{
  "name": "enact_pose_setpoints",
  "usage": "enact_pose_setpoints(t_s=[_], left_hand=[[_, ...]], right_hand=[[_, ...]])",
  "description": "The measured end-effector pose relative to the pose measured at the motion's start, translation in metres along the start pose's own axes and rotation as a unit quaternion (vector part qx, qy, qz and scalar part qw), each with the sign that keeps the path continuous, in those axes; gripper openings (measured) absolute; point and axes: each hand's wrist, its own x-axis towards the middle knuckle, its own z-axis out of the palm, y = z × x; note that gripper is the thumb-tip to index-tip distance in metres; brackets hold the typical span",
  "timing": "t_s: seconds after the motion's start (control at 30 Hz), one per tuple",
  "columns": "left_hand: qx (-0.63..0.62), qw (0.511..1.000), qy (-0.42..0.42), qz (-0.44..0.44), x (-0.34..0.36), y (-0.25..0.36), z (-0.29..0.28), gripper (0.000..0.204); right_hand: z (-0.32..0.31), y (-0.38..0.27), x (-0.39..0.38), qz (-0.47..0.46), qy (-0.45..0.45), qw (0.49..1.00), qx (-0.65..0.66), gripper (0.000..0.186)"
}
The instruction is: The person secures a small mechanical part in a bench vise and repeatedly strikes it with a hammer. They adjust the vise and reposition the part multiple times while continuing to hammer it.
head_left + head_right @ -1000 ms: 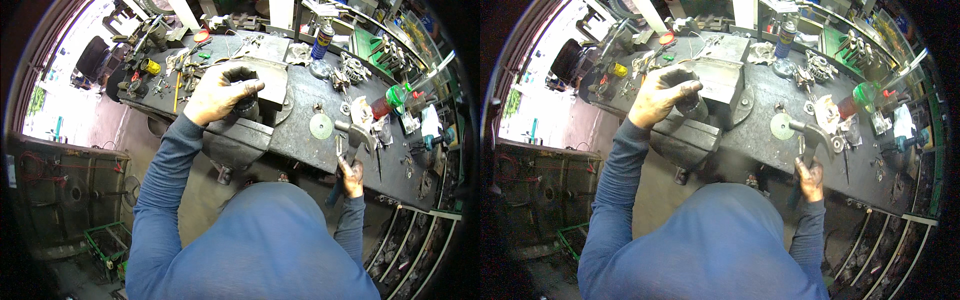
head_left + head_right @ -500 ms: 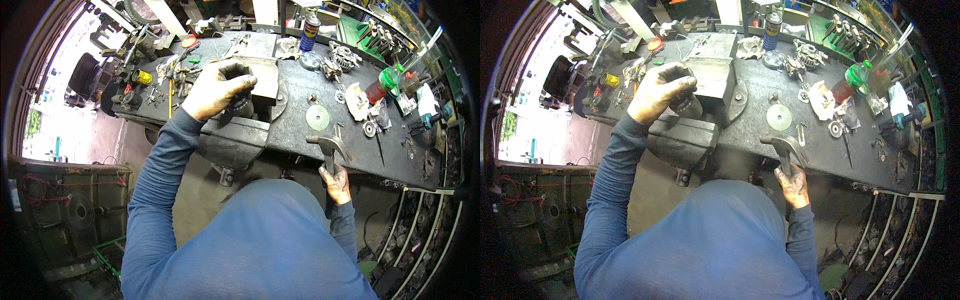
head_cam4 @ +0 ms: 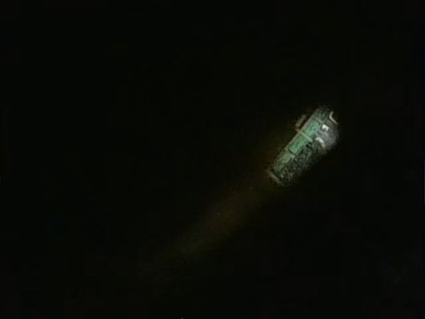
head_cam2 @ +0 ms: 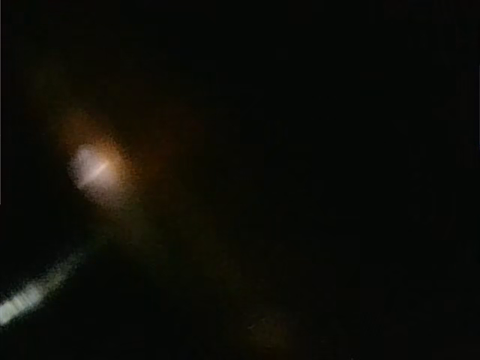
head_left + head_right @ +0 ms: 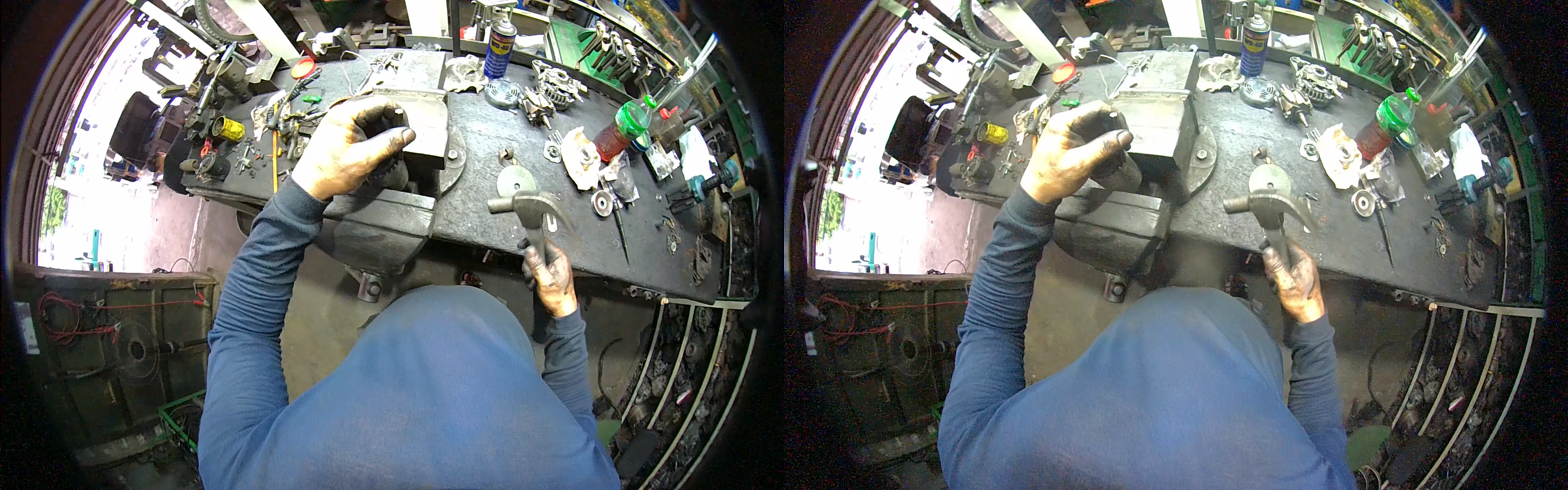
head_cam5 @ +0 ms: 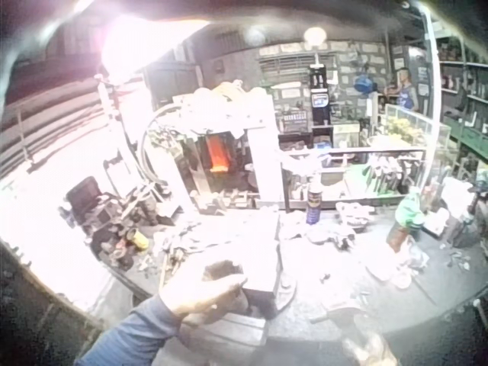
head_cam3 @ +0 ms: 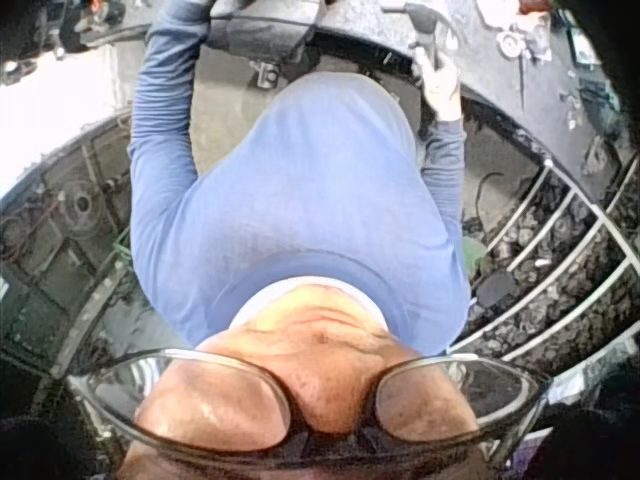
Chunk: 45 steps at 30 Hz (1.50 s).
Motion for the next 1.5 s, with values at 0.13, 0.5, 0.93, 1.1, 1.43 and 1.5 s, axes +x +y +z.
enact_pose_setpoints(t_s=[0.13, 0.5, 0.93, 1.1, 1.43, 1.5], left_hand=[[0.092, 0.988, 0.055, 0.113, -0.006, -0.011, 0.009, 0.021], [0.138, 0.947, 0.092, 0.275, -0.006, -0.019, 0.017, 0.023], [0.134, 0.969, 0.065, 0.199, -0.014, -0.028, 0.013, 0.029], [-0.033, 0.992, 0.11, 0.053, -0.009, -0.016, 0.024, 0.012], [-0.135, 0.968, 0.156, -0.142, -0.004, -0.001, 0.022, 0.016], [-0.117, 0.976, 0.138, -0.124, -0.003, 0.0, 0.02, 0.014]], right_hand=[[-0.011, -0.066, 0.014, -0.119, -0.018, 0.993, 0.014, 0.052], [0.034, -0.225, 0.062, -0.437, -0.035, 0.861, -0.257, 0.03], [0.034, -0.257, 0.044, -0.255, -0.076, 0.913, -0.31, 0.025], [0.008, -0.2, 0.028, -0.252, -0.003, 0.934, -0.255, 0.036], [-0.001, -0.036, -0.01, -0.076, 0.025, 0.986, -0.148, 0.044], [-0.003, -0.026, -0.013, -0.076, 0.047, 0.987, -0.133, 0.044]])
